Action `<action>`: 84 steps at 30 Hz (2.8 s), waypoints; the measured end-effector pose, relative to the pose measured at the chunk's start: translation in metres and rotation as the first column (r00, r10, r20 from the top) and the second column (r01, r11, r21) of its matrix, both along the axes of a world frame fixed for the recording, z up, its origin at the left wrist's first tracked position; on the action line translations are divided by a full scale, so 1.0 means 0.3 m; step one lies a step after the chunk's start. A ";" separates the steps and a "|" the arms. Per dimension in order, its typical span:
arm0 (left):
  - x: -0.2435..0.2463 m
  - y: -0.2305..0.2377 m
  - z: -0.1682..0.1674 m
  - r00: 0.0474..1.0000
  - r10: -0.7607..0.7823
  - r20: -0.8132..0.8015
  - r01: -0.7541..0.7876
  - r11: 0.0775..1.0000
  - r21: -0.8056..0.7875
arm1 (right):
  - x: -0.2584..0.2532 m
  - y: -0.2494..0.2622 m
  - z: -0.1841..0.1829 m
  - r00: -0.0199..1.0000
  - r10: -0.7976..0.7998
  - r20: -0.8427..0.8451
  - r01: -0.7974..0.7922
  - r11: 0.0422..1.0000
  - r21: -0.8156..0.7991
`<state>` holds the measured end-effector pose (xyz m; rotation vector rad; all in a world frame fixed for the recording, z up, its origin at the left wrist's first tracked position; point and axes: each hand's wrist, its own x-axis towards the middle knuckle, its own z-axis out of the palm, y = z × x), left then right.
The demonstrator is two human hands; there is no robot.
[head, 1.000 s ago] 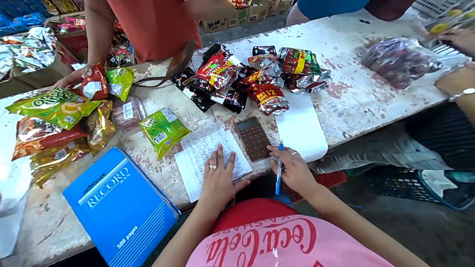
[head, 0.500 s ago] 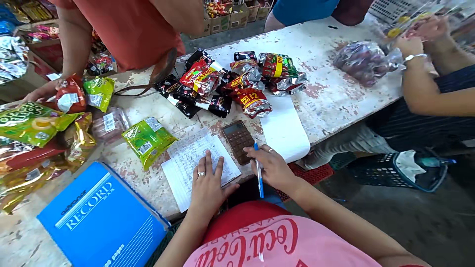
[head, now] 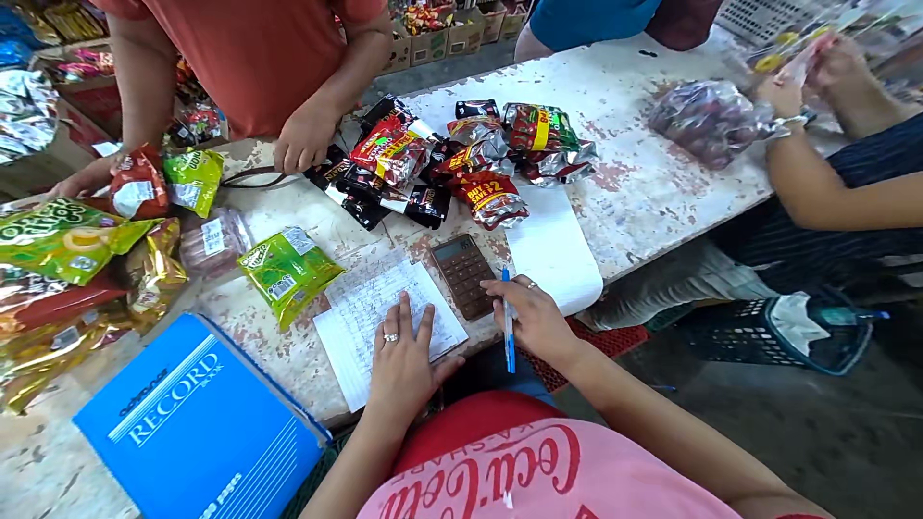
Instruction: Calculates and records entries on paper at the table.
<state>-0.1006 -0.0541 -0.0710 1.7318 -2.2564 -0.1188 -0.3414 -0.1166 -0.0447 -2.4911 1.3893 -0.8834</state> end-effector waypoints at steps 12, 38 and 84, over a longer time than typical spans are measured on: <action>-0.001 0.000 -0.002 1.000 0.009 -0.005 -0.009 1.000 -0.003 | 0.117 -0.023 0.013 0.991 0.095 -0.098 -0.080 0.986 0.144; -0.004 -0.004 0.007 1.000 0.002 0.014 -0.002 1.000 0.013 | 0.030 0.065 0.002 0.996 -0.008 -0.092 0.005 1.000 -0.029; -0.008 0.007 -0.001 0.993 -0.117 0.031 0.119 0.992 -0.051 | 0.020 0.050 -0.037 0.990 0.140 -0.009 -0.140 0.990 0.014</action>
